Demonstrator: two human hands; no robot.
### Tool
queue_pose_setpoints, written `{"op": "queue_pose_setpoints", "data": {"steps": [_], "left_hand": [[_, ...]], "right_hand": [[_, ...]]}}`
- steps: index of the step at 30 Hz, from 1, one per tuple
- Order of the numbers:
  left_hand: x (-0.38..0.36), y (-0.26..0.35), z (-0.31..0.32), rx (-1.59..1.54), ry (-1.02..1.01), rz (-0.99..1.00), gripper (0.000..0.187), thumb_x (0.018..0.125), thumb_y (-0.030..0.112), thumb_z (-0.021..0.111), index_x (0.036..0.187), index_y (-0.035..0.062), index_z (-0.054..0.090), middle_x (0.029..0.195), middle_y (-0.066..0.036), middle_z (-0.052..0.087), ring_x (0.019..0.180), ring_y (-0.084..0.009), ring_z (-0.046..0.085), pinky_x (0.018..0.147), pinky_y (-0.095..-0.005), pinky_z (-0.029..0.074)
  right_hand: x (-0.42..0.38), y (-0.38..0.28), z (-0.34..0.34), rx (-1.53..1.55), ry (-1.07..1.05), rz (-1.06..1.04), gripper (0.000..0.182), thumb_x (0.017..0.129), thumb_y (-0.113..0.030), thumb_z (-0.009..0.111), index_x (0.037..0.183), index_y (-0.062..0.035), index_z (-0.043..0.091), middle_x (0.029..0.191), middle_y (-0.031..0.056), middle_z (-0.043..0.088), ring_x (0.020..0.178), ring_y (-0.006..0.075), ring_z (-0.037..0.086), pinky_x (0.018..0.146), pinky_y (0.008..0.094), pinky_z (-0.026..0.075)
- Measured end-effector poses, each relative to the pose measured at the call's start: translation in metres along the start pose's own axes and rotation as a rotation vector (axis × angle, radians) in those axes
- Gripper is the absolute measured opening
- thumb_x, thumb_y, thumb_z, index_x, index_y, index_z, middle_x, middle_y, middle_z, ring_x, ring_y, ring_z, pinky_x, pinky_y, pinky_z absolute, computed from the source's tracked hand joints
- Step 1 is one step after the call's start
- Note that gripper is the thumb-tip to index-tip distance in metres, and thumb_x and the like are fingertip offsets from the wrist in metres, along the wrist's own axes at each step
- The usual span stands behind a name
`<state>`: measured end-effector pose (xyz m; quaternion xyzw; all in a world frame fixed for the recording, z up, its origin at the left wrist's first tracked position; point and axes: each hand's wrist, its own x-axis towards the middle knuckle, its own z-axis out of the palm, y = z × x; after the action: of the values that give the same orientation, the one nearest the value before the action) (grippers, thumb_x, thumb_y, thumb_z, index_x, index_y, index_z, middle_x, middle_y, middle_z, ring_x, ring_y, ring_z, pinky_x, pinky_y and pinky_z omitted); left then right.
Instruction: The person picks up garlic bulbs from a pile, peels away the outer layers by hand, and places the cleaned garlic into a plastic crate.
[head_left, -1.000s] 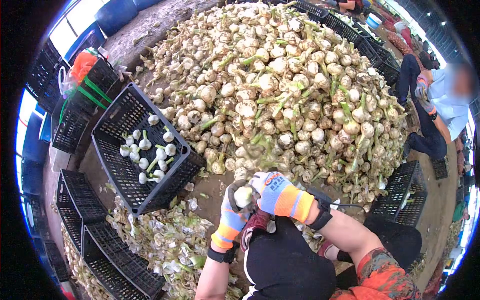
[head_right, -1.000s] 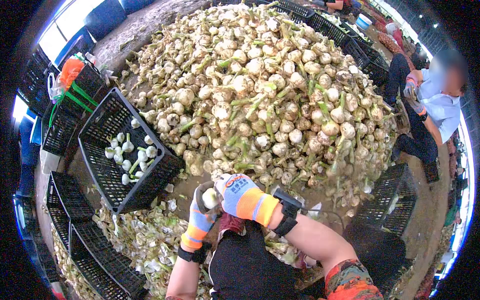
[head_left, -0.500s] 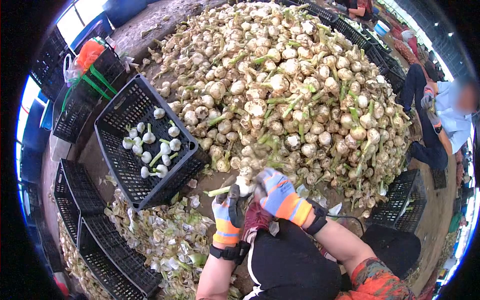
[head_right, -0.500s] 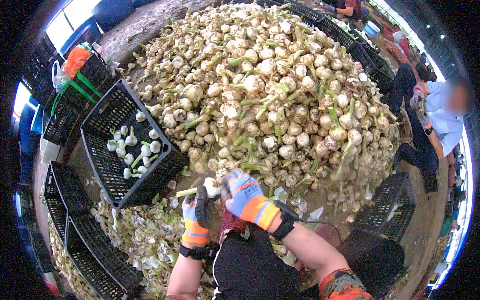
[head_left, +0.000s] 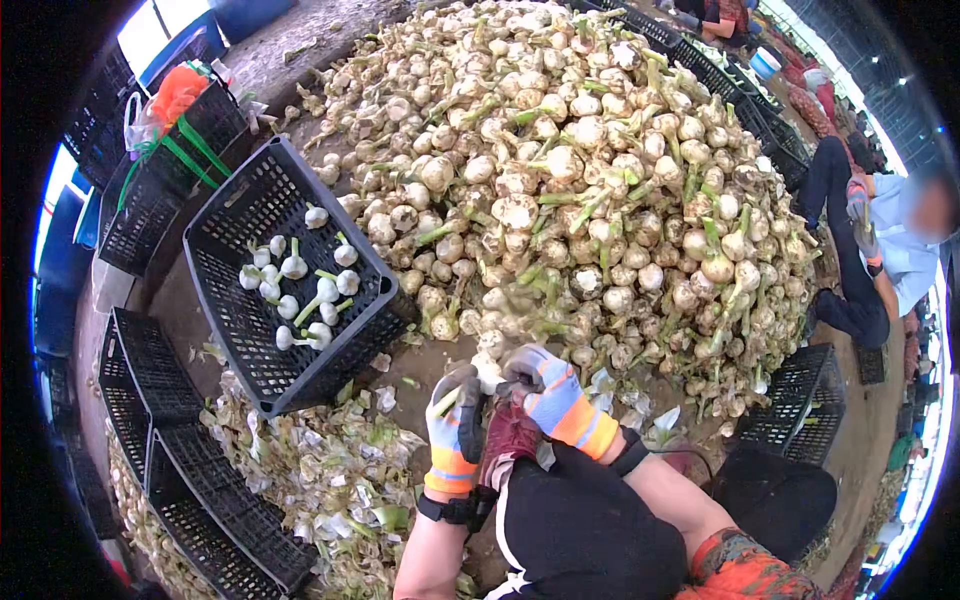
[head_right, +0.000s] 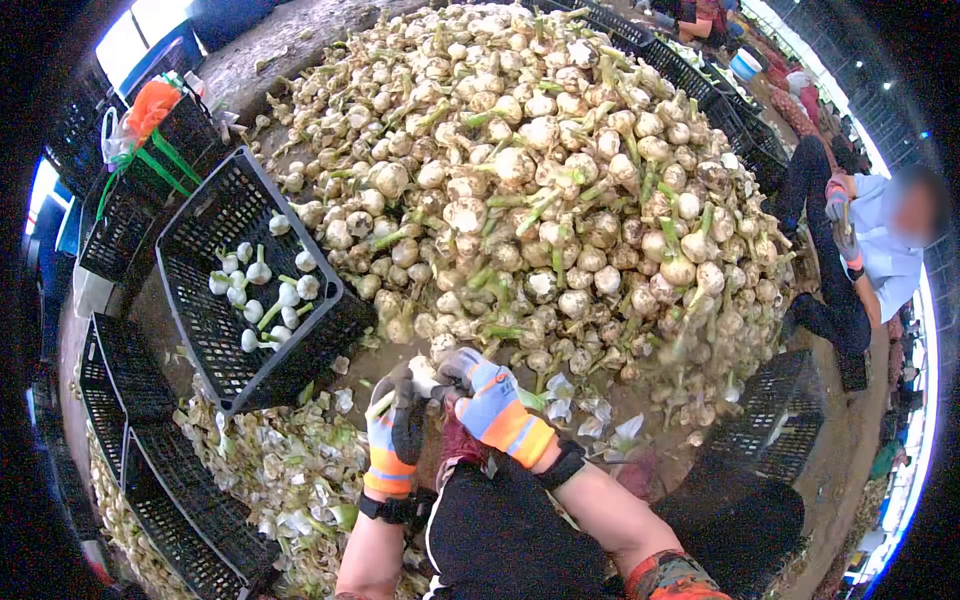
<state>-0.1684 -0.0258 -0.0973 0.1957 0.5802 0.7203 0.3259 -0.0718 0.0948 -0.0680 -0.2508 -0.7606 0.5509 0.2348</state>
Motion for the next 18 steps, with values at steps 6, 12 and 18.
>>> {"op": "queue_pose_setpoints", "data": {"steps": [6, 12, 18], "left_hand": [[0.007, -0.001, -0.003, -0.358, -0.043, -0.165, 0.032, 0.090, 0.022, 0.055, 0.112, -0.0012, 0.052, 0.106, -0.009, 0.058, 0.094, -0.0164, 0.057, 0.079, -0.0273, 0.048], [0.003, -0.002, -0.015, -0.789, -0.150, -0.135, 0.031, 0.081, 0.020, 0.066, 0.105, 0.0045, 0.051, 0.114, -0.013, 0.054, 0.103, -0.0258, 0.055, 0.089, -0.0397, 0.047], [0.000, 0.007, -0.008, -0.611, 0.053, -0.107, 0.030, 0.080, 0.012, 0.066, 0.105, 0.0026, 0.055, 0.120, -0.015, 0.051, 0.109, -0.0271, 0.052, 0.091, -0.0390, 0.046]], "right_hand": [[-0.004, 0.000, 0.007, 0.734, 0.127, 0.339, 0.011, 0.075, 0.000, 0.062, 0.083, -0.0016, 0.055, 0.082, 0.0038, 0.057, 0.076, 0.0103, 0.055, 0.066, 0.0242, 0.046], [-0.008, 0.029, 0.001, 0.546, 0.130, 0.229, 0.013, 0.085, -0.003, 0.045, 0.093, -0.0020, 0.054, 0.087, 0.0044, 0.059, 0.077, 0.0172, 0.060, 0.069, 0.0298, 0.050], [-0.003, -0.009, 0.008, 0.293, -0.072, 0.215, 0.042, 0.072, -0.001, 0.064, 0.114, -0.0002, 0.057, 0.101, 0.0081, 0.063, 0.088, 0.0156, 0.061, 0.081, 0.0277, 0.048]]}}
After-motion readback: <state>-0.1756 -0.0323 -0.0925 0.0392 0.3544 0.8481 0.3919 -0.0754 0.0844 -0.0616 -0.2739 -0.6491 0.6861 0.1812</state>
